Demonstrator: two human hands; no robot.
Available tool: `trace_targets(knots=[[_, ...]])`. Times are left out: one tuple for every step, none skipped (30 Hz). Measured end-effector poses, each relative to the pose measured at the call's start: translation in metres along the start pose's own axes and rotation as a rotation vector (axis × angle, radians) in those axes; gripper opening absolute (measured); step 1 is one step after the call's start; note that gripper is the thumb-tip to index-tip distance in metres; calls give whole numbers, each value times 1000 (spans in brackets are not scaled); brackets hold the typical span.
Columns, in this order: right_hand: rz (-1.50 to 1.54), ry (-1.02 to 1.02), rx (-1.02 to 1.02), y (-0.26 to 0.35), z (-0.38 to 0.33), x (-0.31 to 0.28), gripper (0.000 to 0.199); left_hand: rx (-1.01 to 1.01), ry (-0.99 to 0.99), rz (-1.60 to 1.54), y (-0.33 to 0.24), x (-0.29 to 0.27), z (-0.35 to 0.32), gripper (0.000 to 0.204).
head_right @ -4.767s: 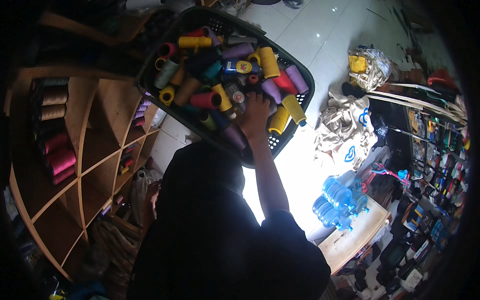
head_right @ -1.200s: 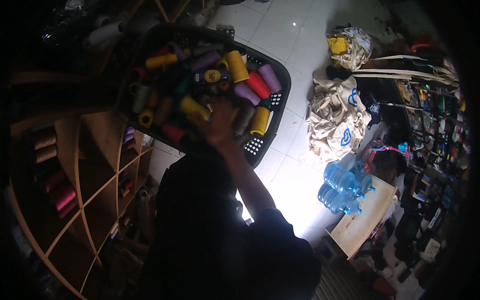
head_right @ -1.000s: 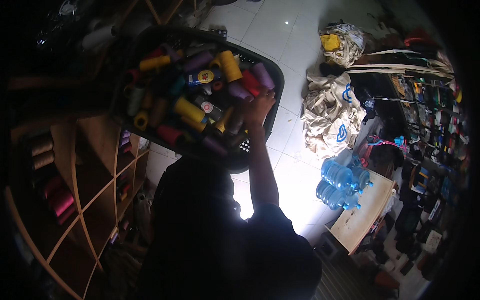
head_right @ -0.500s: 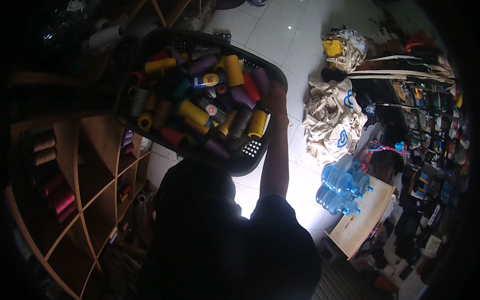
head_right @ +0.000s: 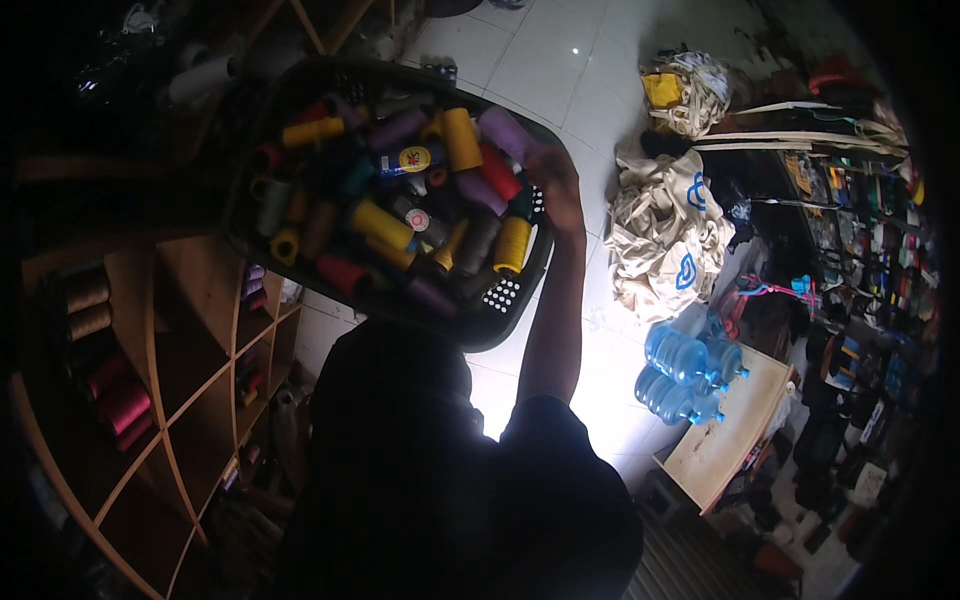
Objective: The person picks up various colored thread spools from a basket and places them into a wooden shelf, arranging them by color. The person handles spools of pink, blue, yellow, and brown thread, moving them from a basket to the shelf.
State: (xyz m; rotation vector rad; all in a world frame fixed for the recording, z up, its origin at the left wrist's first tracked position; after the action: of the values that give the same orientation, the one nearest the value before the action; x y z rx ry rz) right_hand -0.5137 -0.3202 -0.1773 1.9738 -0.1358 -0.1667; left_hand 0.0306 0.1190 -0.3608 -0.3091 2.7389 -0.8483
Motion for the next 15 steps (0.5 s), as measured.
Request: trace_targets(knots=[[83,53,4,1,-2,4,38,1,10,4,-3,2,2,37],[131,126,-10,4,-6,15,38,2,8,2,-4,2,2,37],[145,169,-15,5,-13,27,38,1,1,0,-4,1,1,37],[145,241,-28,21,-21,54,38,2,-19,-30,7,4,-3,37],[157,278,-36,26,-28,69,38,2,-17,-28,6,3,-2,37],[122,311,-79,14,-24,77,40,2,-14,-32,6,5,-1,37],[87,334,-60,11,-26,92,41,0,-19,-40,7,5,-2,37],[51,355,-40,9,-34,107,42,-2,-20,-45,8,6,-3,37],[14,378,-20,7,-40,120,43,-4,-26,-53,9,7,-4,37],[-35,425,43,7,-42,131,44,-6,-32,-67,11,9,-6,37],[-123,388,4,-3,-41,135,44,-7,-23,-63,5,9,-5,37],[-212,350,-35,-20,-39,139,43,-9,-14,-58,0,10,-3,37],[-307,333,-79,-23,-40,149,43,-12,-23,-75,3,12,-4,37],[-421,280,-221,-22,-42,155,48,-13,-30,-89,6,12,-6,37],[-448,246,-231,-24,-44,158,46,-16,-35,-103,8,13,-7,37]])
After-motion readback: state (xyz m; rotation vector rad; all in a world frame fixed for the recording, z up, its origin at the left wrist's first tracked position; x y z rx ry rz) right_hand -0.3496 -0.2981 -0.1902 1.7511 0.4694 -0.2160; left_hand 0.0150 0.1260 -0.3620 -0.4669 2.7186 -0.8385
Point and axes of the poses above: each hand's wrist, its own z-axis towards the middle knuckle, its own x-axis out of the palm, y = z × x, the point moved 3 cm from there along z, towards the middle knuckle, and after that the axes turned 10 degrees about x, right-handed, at the moved point
